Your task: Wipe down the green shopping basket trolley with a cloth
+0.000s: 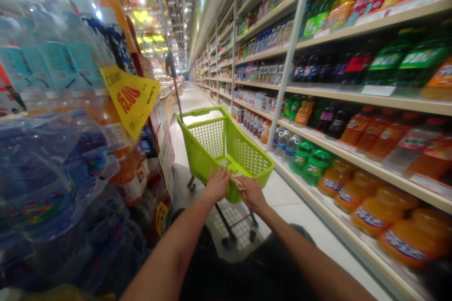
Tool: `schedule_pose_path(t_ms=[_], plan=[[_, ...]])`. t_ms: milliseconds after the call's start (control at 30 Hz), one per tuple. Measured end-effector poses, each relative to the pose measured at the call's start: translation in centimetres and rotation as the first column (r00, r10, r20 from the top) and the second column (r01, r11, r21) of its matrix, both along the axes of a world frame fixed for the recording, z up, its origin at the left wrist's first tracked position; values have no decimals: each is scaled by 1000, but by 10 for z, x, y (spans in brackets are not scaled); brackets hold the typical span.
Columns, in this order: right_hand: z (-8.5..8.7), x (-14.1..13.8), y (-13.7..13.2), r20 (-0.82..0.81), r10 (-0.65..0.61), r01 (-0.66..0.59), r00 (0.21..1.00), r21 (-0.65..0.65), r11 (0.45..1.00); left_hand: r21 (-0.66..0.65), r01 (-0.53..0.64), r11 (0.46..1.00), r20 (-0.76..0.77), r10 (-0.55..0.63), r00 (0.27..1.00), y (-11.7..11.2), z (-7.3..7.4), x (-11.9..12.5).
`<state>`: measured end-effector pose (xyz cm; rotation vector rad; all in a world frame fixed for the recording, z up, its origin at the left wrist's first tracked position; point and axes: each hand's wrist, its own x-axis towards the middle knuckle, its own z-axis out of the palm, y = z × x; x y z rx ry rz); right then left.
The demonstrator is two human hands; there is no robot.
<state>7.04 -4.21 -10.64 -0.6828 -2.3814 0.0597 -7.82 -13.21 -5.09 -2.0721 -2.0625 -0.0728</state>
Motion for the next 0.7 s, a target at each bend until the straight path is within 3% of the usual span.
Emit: schedule_pose_path(t_ms=[200, 467, 600, 700], plan=[[-9, 26, 8, -55, 29, -23, 998, 108, 994, -30, -26, 999, -9, 26, 1000, 14, 12, -3], [-15, 75, 39, -90, 6, 4, 996, 110, 994, -62, 46, 997, -44, -49, 998, 29, 19, 11], [-16, 98, 55, -69, -74, 80, 995, 90, 993, -85, 74, 994, -77, -81, 994, 40, 22, 29], [-11, 100, 51, -60, -193, 198, 979, 80, 977, -117, 66, 991, -89, -77, 993, 47, 21, 46]])
